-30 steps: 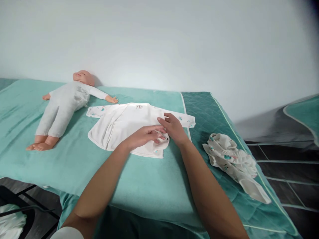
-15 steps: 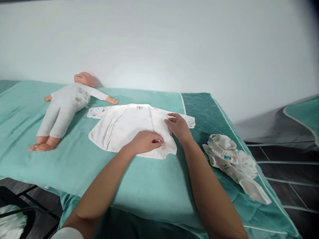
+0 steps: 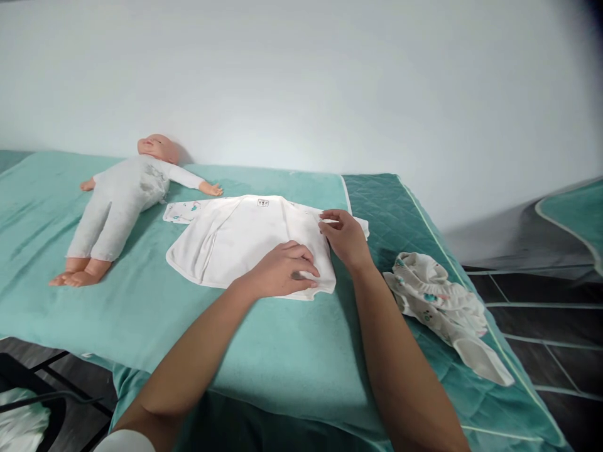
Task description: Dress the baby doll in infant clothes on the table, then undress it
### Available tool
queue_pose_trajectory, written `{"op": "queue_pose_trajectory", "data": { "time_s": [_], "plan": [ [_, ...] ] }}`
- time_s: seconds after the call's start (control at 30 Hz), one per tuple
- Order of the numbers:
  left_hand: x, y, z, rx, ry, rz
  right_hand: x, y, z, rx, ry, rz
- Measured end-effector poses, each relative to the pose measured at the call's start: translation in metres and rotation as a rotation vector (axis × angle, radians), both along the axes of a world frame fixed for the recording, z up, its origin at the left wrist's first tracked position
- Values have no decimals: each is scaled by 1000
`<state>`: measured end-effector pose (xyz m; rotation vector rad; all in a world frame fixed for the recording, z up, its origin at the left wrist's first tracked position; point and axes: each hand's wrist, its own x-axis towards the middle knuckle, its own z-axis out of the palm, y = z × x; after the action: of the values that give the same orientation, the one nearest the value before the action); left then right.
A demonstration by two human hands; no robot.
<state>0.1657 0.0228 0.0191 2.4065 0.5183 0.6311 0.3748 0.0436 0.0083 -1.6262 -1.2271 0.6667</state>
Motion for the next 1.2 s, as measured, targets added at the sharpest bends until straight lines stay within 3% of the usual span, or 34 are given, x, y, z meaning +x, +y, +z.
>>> {"op": "queue_pose_trajectory", "data": {
  "time_s": [0.1, 0.27, 0.5, 0.67, 0.77, 0.9, 1.2],
  "plan": [
    [1, -3, -1, 17, 53, -68, -5, -4, 7, 31, -38, -41],
    [1, -7, 1, -3, 99, -141, -10, -6, 6, 97, -68, 27],
    [4, -10, -1, 68, 107, -59, -12, -3, -4, 114, -83, 152],
    [3, -8, -3, 125, 138, 3, -9, -5, 2, 81, -61, 131],
    [2, -7, -3, 115, 143, 12, -3, -10, 11, -10, -37, 109],
    [2, -7, -2, 101, 145, 14, 2, -18, 23, -134, 34, 222],
    [2, -7, -2, 163, 188, 29, 7, -23, 32, -144, 125, 363]
  ]
}}
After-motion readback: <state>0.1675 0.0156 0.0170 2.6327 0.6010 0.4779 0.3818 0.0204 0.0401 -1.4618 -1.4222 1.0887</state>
